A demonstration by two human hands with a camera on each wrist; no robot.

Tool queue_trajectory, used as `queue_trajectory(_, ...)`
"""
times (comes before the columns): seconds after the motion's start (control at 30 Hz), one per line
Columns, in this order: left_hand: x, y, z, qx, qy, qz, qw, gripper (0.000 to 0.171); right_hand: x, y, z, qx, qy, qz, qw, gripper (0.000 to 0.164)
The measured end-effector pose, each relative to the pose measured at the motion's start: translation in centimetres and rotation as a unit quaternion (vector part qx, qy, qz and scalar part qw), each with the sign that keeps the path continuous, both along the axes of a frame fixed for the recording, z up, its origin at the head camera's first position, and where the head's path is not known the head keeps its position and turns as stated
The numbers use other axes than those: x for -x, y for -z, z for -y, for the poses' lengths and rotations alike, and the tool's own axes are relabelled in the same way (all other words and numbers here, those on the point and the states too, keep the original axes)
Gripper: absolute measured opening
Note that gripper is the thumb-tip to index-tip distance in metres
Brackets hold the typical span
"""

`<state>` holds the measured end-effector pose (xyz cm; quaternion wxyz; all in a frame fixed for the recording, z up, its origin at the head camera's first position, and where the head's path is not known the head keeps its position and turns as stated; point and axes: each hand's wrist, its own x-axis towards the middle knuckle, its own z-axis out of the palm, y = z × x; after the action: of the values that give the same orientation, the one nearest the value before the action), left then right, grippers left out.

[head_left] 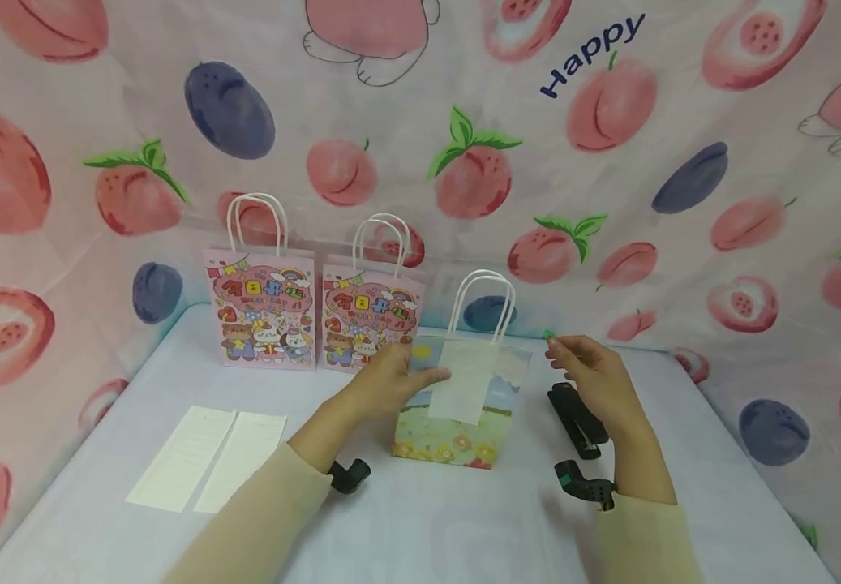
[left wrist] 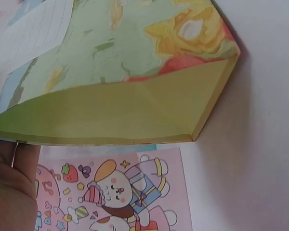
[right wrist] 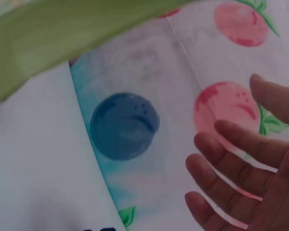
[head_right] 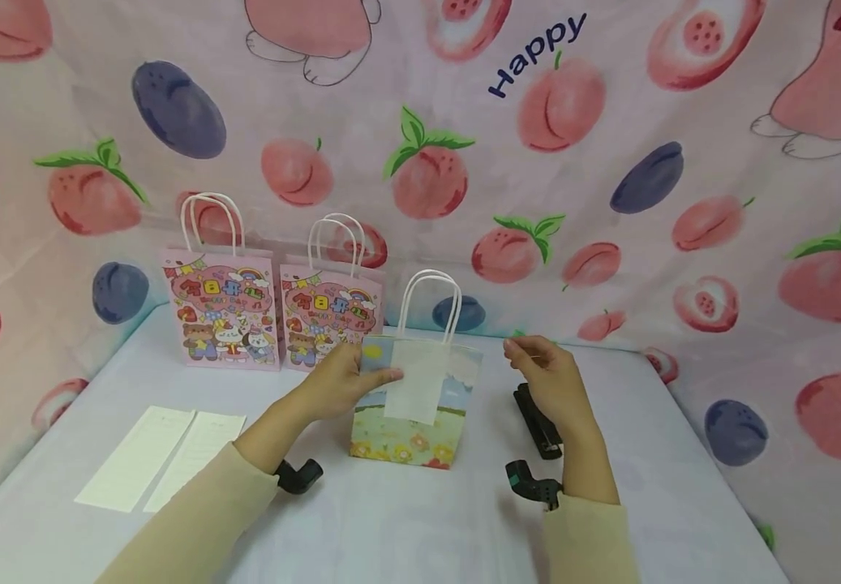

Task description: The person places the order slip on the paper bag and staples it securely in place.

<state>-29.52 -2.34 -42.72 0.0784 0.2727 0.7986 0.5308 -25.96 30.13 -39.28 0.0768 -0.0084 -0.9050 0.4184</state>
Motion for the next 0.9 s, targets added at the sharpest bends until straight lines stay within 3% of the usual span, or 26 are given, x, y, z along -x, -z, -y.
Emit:
queue_trajectory(0.33, 0.5, 0.1, 0.6, -0.015, 0.0, 0.011, 0.9998, 0.024, 0.4, 1.2, -3.0, -0.066, 0.016, 0.075, 0.995, 0.066)
queue_trajectory(0.57, 0.4, 0.2, 0.5, -0.037, 0.017, 0.002, 0.9992, 0.024, 0.1, 2.3, -4.5, -0.107, 0.048, 0.161, 0.98, 0.069)
queue_trajectory(0.77, 0.4, 0.4, 0.3, -0.037, 0.019, 0.004, 0.9991, 0.024, 0.1, 3.4, -5.9, -0.138, 0.045, 0.185, 0.972, 0.06)
queue_trajectory(0.9, 0.3, 0.5, 0.2, -0.033, 0.016, 0.019, 0.9992, 0.025, 0.2, 4.1, -6.7, -0.128, 0.05, 0.202, 0.97, 0.063)
